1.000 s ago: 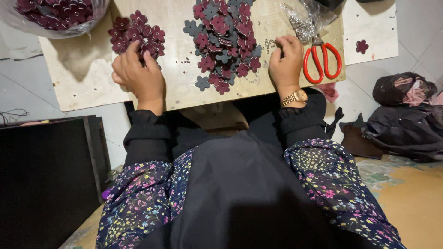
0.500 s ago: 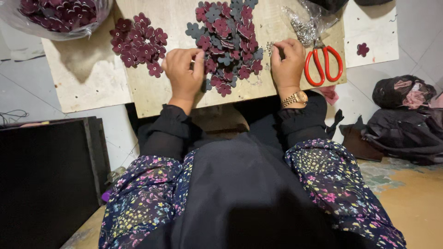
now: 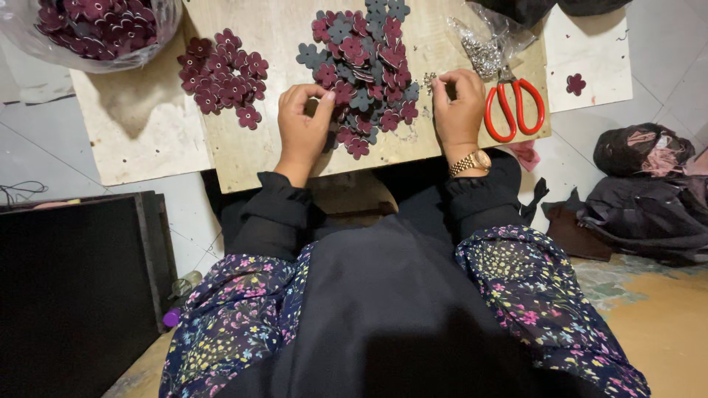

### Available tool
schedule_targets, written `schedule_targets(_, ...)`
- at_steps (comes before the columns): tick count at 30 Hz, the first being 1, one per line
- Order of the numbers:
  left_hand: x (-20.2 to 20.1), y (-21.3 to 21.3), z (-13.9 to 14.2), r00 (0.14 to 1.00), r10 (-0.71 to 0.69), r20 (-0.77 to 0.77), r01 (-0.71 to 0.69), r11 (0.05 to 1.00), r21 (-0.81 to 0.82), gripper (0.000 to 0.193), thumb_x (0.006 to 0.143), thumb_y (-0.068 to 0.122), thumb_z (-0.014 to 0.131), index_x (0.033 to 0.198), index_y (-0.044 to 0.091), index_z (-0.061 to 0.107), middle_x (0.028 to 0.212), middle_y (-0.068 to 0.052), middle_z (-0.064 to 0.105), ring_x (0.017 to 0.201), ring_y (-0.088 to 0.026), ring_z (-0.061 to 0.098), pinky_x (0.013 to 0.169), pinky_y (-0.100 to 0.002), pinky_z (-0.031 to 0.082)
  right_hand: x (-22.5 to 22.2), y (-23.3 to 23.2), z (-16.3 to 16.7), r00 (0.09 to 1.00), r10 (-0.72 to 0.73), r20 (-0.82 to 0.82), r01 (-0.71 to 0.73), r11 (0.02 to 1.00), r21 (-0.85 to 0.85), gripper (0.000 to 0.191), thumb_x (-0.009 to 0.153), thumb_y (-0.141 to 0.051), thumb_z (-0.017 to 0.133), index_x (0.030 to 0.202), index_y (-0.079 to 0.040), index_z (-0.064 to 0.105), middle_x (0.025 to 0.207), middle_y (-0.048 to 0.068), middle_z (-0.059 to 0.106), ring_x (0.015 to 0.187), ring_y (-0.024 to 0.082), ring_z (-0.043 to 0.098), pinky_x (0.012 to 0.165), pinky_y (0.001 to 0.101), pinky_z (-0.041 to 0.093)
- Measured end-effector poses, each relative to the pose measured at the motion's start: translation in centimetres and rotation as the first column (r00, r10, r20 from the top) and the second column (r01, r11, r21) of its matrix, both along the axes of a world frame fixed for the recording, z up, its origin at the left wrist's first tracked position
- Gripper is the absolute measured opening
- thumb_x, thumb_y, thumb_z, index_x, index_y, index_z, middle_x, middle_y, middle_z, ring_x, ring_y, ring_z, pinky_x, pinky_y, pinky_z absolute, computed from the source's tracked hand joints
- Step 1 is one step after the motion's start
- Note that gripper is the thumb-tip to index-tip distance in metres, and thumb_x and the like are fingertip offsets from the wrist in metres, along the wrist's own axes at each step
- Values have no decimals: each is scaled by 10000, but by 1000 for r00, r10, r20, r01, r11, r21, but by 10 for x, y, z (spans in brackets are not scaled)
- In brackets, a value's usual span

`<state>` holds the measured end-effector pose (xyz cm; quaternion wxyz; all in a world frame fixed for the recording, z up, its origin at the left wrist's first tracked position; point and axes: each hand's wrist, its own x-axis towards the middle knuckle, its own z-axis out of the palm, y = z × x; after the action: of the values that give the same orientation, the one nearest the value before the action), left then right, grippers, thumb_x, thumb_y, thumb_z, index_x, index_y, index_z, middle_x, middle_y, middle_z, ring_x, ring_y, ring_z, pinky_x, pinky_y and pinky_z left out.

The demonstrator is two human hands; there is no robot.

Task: The person sits on the floor and assembles small flower-shaped craft pieces by hand. They pick up a dark red flower piece, attach a small silver fastener to its center, and place the finished unit into a separate pile on the table.

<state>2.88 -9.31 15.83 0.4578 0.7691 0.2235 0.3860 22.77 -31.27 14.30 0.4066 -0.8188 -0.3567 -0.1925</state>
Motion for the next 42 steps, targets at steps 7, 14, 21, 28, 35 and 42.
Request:
schedule_targets(7,-7,6,-34,935,-180,306,330,759,-561,151,1029,-31,671,1121,25,565,984,-29,643,821,-72,616,733,-218,518,-1,-3,-3,977,-21,-212,51,989,138,104,961,-39,781,1003,-18,688,956,86,688,793,162,680,709,287,554)
schedule_targets(14,-15,0,-31,908,-236,346,412,643,-646,386,958,-23,677,1326,42,577,1096,-47,681,924,-71,663,800,-231,560,-42,12,14,841,77,-536,146,921,361,80,996,-54,748,1050,-6,714,937,61,694,765,128,635,673,274,519)
schedule_targets(21,-21,-24,-14,928,-253,272,372,656,-657,195,1043,48,683,1219,-31,657,1093,-86,732,942,-120,707,858,-286,608,-116,47,65,882,340,-325,-249,924,291,132,943,-14,777,1065,3,733,1051,104,730,927,172,692,804,286,559)
schedule_targets(28,-25,-33,19,894,-270,358,446,460,-768,312,1037,85,636,1333,-4,593,1100,-81,728,925,-111,688,839,-272,576,-132,54,85,748,462,-476,-331,882,337,98,992,-6,733,1087,5,712,1061,83,712,901,128,720,816,268,597)
schedule_targets(35,-27,-34,33,878,-340,336,461,419,-782,218,1052,104,633,1224,-29,639,1040,-80,745,881,-122,707,810,-280,588,-122,47,76,784,452,-427,-325,883,339,153,912,12,823,1033,-27,739,1081,78,624,936,133,641,813,264,560)
schedule_targets(42,-28,-35,36,872,-379,309,465,447,-764,196,1055,94,631,1206,-26,667,1044,-78,746,891,-121,704,821,-283,588,-118,40,74,766,461,-448,-352,884,308,162,884,4,853,1032,-35,800,1067,42,632,987,137,632,853,272,535)
